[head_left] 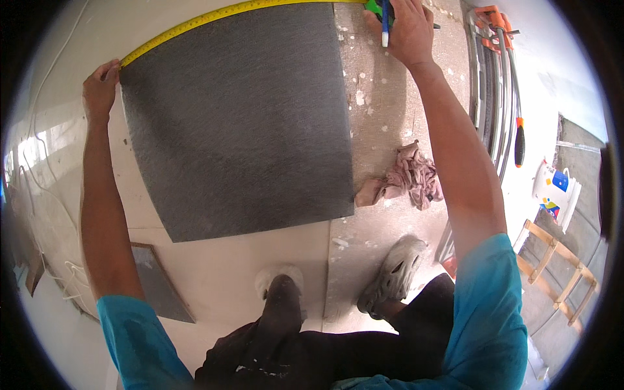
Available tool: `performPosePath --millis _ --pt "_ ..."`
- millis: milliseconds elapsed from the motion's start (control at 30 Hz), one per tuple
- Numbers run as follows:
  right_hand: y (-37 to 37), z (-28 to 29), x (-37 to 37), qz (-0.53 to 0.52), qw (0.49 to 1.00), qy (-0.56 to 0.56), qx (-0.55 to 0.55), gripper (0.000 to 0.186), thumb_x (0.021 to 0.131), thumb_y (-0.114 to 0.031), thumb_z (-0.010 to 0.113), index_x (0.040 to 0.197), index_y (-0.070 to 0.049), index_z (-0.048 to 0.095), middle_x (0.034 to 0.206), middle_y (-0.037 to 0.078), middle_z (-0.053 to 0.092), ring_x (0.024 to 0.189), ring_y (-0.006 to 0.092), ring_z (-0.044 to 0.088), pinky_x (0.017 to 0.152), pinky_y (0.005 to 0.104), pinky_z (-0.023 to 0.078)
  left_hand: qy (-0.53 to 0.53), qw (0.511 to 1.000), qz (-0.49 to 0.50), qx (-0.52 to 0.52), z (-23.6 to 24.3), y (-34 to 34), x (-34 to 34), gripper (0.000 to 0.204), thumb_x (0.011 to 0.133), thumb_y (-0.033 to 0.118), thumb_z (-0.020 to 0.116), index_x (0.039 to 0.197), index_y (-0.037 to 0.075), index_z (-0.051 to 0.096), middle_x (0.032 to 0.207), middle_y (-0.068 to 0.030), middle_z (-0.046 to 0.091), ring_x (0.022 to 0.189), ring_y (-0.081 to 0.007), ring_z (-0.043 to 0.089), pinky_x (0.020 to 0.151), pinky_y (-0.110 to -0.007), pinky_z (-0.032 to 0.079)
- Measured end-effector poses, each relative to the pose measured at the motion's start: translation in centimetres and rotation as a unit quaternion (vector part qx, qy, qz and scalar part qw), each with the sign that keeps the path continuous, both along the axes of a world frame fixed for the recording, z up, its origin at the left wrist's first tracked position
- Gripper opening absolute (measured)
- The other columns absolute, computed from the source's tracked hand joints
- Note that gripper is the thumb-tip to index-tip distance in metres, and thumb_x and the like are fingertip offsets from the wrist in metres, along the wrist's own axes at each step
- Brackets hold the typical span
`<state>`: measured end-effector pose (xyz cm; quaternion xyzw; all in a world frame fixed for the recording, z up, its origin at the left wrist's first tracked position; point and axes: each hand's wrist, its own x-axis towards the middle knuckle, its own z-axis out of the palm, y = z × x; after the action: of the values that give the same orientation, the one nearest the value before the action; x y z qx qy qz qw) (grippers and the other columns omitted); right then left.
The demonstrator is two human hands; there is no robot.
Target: The person measures and marks dark gray tiles with a tape measure and pen, then uses a manual tile cutter to score and snap them into smaller pieces. The person also wipes the tile surfaces with a cloth between cuts.
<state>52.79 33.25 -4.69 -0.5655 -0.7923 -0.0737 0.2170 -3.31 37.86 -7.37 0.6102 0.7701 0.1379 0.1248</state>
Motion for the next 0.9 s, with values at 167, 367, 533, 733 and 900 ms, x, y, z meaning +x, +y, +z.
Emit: performPosePath --millis 167,367,533,733,900 --pt "1.4 1.5 -0.9 0.082 0.92 0.38 -0.054 0.025 0.096 -0.022 0.058 0.108 -0.004 0.069 0.093 0.01 0.064 0.091 0.0182 0.06 0.079 0.0336 0.046 -0.001 1.0 0.001 -0.009 0.2 0.1 -0.4 0.03 0.096 0.032 0.062 0.118 0.016 0.073 0.088 -0.0008 0.072 0.085 -0.0104 0.067 0.082 -0.029 0.05" --pt "2.4 3.0 -4.4 -0.065 0.884 0.43 -0.17 0.024 0.094 -0.024 0.065 0.083 -0.003 0.067 0.067 0.001 0.062 0.062 0.0085 0.056 0.055 0.028 0.044 -0.009 1.0 0.012 -0.007 0.0 0.1 0.1 0.029 0.095 0.03 0.063 0.118 0.015 0.073 0.09 -0.0005 0.073 0.083 -0.0092 0.067 0.081 -0.027 0.051" --pt "2.9 1.8 -3.9 0.033 0.932 0.35 -0.083 0.02 0.088 -0.023 0.07 0.081 -0.004 0.068 0.069 0.002 0.065 0.065 0.0084 0.058 0.058 0.0278 0.048 0.012 1.0 0.005 -0.007 0.3 0.2 0.4 0.03 0.095 0.03 0.063 0.119 0.015 0.073 0.091 -0.002 0.073 0.085 -0.0093 0.068 0.082 -0.027 0.051" --pt "3.0 1.3 -3.5 0.067 0.943 0.309 -0.103 0.017 0.086 -0.02 0.069 0.082 -0.003 0.069 0.069 0.002 0.066 0.064 0.0085 0.058 0.059 0.0278 0.048 -0.003 1.0 0.019 -0.017 -0.4 0.4 -0.8 0.029 0.095 0.032 0.062 0.118 0.019 0.074 0.09 -0.0013 0.073 0.084 -0.0097 0.068 0.082 -0.028 0.051" --pt "2.3 1.9 -3.2 0.016 0.907 0.385 -0.169 0.017 0.086 -0.019 0.068 0.079 -0.003 0.068 0.068 0.002 0.065 0.064 0.0077 0.058 0.058 0.0276 0.048 -0.009 1.0 0.009 -0.006 -0.8 0.4 -1.4 0.029 0.095 0.033 0.062 0.118 0.02 0.074 0.09 -0.001 0.073 0.084 -0.0094 0.068 0.082 -0.029 0.05"
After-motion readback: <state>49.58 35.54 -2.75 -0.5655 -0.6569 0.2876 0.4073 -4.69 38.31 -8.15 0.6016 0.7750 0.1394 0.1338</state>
